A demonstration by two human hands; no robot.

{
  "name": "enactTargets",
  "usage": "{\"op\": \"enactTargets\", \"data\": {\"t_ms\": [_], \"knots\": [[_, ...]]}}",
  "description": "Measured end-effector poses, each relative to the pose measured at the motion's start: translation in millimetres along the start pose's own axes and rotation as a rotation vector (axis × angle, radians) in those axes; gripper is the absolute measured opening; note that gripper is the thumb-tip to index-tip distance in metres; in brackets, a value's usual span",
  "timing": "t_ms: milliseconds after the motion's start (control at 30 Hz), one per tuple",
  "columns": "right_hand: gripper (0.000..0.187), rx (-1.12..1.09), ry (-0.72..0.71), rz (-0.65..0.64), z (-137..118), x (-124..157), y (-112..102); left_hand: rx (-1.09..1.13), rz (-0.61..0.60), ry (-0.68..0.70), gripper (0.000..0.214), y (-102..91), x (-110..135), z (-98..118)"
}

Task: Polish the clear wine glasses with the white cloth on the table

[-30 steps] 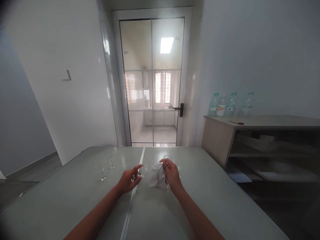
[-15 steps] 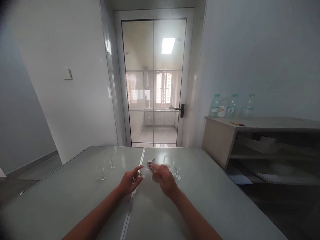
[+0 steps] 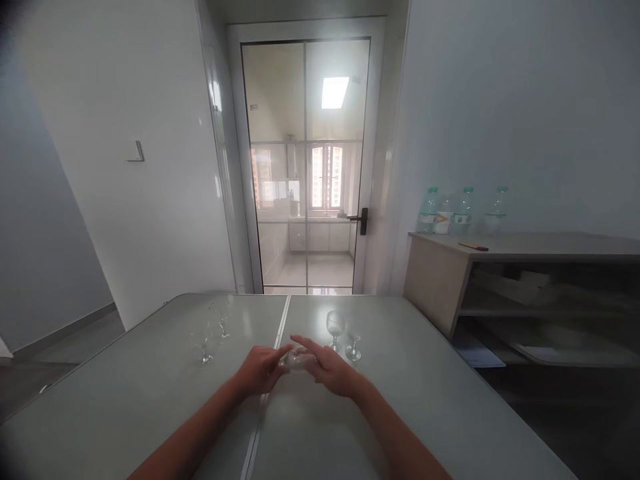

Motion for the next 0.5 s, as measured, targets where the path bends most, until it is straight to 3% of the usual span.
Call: {"op": "enactTargets", "data": {"t_ms": [133, 267, 400, 500], "knots": [[0.051, -0.208, 0.168, 0.174, 4.3, -4.4, -0.3, -0.092, 0.032, 0.007, 0.043, -5.6, -5.7, 1.7], [0.050, -0.010, 0.031, 0.228, 7.3, -3.8, 2.2, 0.208, 0.016, -0.253, 0.045, 4.4, -8.1, 8.4], [0.048, 0.128, -0.059, 0.243, 14.8, 0.5, 0.4, 0.819, -0.222, -0.630, 0.045, 16.5, -7.9, 15.8], [0.039, 0.124, -0.102, 0.250, 19.8, 1.9, 1.5, 1.124, -0.440, -0.803, 0.039, 14.4, -8.1, 23.1]]}}
Point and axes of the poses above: each hand's wrist, its own x-axis away from the middle knuckle, its own y-axis out of the palm, z = x × y, the point moved 3 cm from there along -x, towards the middle knuckle, and after that the axes turned 9 degrees about z, right-handed, at the moved point
